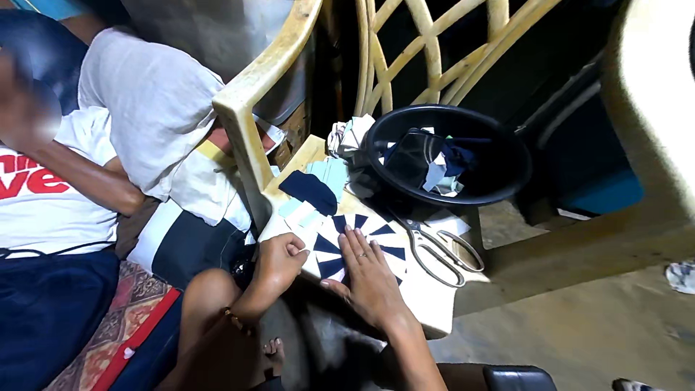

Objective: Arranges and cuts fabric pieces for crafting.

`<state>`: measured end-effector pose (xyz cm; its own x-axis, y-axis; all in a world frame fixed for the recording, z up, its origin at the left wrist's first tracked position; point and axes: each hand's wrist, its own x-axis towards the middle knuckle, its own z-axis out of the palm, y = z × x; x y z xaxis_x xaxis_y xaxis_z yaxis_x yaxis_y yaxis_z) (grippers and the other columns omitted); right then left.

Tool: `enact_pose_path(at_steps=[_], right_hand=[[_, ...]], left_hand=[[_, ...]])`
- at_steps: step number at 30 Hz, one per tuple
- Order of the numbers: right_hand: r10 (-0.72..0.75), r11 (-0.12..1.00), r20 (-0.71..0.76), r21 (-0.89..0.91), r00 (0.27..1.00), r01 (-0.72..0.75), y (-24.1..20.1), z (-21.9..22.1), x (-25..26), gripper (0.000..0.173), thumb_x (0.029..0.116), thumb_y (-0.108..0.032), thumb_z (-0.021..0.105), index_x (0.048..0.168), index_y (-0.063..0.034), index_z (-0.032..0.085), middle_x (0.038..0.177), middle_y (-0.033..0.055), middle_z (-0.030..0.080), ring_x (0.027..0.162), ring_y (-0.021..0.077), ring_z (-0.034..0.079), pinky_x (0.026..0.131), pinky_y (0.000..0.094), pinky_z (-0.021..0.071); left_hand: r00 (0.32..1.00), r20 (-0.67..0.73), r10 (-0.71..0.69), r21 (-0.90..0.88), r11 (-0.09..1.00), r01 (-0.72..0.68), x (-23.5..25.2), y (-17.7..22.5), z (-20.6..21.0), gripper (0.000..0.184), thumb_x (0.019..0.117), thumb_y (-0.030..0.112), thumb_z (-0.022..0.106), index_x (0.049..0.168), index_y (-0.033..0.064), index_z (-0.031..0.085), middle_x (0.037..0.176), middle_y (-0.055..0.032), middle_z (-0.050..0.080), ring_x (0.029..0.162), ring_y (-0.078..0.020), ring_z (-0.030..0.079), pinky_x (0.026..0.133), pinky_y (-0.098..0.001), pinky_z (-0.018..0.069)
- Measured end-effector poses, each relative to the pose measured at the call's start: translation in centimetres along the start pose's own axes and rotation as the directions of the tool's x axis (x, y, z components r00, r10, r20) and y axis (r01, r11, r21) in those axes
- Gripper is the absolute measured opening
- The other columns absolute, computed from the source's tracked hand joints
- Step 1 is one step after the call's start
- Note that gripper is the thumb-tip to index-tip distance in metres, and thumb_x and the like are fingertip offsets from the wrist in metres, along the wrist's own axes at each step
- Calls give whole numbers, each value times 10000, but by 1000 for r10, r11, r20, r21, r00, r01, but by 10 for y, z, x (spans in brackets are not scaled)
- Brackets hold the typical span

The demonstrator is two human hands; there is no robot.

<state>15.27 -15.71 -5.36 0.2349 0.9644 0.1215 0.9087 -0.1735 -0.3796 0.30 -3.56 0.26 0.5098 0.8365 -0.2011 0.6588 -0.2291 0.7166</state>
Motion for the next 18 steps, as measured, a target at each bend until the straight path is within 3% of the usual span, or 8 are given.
enact_pose_path(at_steps=[3,6,9,18], right_hand=[[3,1000,13,-5,1000,-3,0,1,1,1036,900,-731,521,1554,57,363,1652,218,289,1545,373,258,1238,584,173],[5,1000,22,-1,1000,-5,0,1,1,1031,904,-722,527,1558,56,354,1652,219,288,1548,373,248,1241,583,161],[0,1000,17,-10,1000,1,0,0,1,1038,900,-732,520,1555,57,359,1648,224,294,1547,373,251,1239,583,165],[12,1000,31,-5,999,-12,0,-1,2,1063,885,-738,546,1563,55,342,1659,220,269,1555,369,230,1244,576,146]], left_hand=[[998,-59,31,119,993,-23,0,0,4,191,911,132,725,1075,34,721,938,-91,649,831,-214,600,784,-419,500],[997,23,-67,-9,998,67,11,4,4,246,865,75,782,1079,-5,689,889,-87,630,700,-152,621,689,-321,561],[984,73,-161,-158,973,171,19,9,4,295,803,-29,805,1051,-47,646,773,-72,609,577,-114,609,596,-260,563],[974,68,-217,-184,957,226,20,16,7,301,783,-69,809,1015,-44,620,778,-80,622,591,-125,645,603,-263,585]])
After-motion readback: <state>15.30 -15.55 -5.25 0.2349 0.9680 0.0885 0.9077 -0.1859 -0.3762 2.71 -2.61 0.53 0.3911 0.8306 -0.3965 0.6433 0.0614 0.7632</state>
